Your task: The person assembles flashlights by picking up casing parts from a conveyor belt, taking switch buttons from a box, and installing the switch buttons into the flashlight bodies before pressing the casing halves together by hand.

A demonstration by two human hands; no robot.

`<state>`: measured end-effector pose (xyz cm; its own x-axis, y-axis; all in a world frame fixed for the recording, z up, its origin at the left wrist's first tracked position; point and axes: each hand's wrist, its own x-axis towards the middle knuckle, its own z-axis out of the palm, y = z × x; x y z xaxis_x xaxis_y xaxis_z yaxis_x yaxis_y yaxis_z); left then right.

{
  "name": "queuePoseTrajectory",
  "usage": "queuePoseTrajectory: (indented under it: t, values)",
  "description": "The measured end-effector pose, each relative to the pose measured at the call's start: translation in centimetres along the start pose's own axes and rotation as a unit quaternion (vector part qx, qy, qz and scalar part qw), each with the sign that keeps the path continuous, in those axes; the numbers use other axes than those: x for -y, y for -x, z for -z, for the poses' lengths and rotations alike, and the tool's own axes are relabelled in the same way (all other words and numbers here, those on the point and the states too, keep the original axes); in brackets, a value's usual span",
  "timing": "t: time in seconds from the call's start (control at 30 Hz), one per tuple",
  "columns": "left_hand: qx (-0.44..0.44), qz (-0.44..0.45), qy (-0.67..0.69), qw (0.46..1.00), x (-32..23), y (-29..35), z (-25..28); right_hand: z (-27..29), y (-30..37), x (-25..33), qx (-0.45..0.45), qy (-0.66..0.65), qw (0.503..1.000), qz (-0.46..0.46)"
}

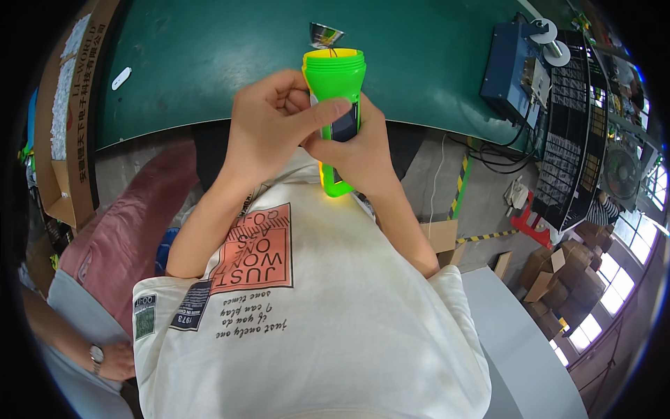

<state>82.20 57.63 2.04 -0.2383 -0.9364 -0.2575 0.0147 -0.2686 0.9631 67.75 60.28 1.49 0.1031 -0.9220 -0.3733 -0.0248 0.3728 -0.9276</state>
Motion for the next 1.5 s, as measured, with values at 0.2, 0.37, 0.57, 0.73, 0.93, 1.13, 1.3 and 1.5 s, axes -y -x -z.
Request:
queuePoseTrajectory:
  t: [0.2,0.37,0.57,0.73,0.93,1.13,1.3,1.5]
  values:
    - [-0.123,-0.054,-0.041,0.990,1.0,-0.4,-0.8,-0.6,0.0,-0.8,-0.033,0.048,0.998,0.023]
    - [-0.085,-0.039,0.000,0.996,1.0,-1.2,0.0,-0.8,0.1,0.3,-0.008,-0.023,0.998,-0.063]
    - [-0.067,0.040,0.099,0.992,0.8,-1.9,6.1,0.8,-1.0,-1.3,0.172,-0.488,0.851,-0.093]
    - [-0.339,-0.072,-0.023,0.938,0.3,-1.7,14.9,1.2,-1.2,-2.3,0.253,-0.573,0.779,-0.023]
    - [-0.383,-0.150,-0.482,0.774,-0.7,-1.9,24.2,2.9,-2.1,-2.7,0.290,-0.610,0.737,0.037]
    - [-0.302,-0.169,-0.537,0.769,-3.2,-4.1,24.0,3.5,-2.2,-2.4,0.305,-0.625,0.714,0.079]
    - [-0.285,-0.233,-0.545,0.753,-3.2,-7.1,22.2,3.8,-2.0,-3.4,0.285,-0.624,0.718,0.117]
    - [-0.361,-0.164,-0.556,0.731,-7.5,-7.7,25.5,5.2,-2.1,-4.0,0.265,-0.628,0.717,0.145]
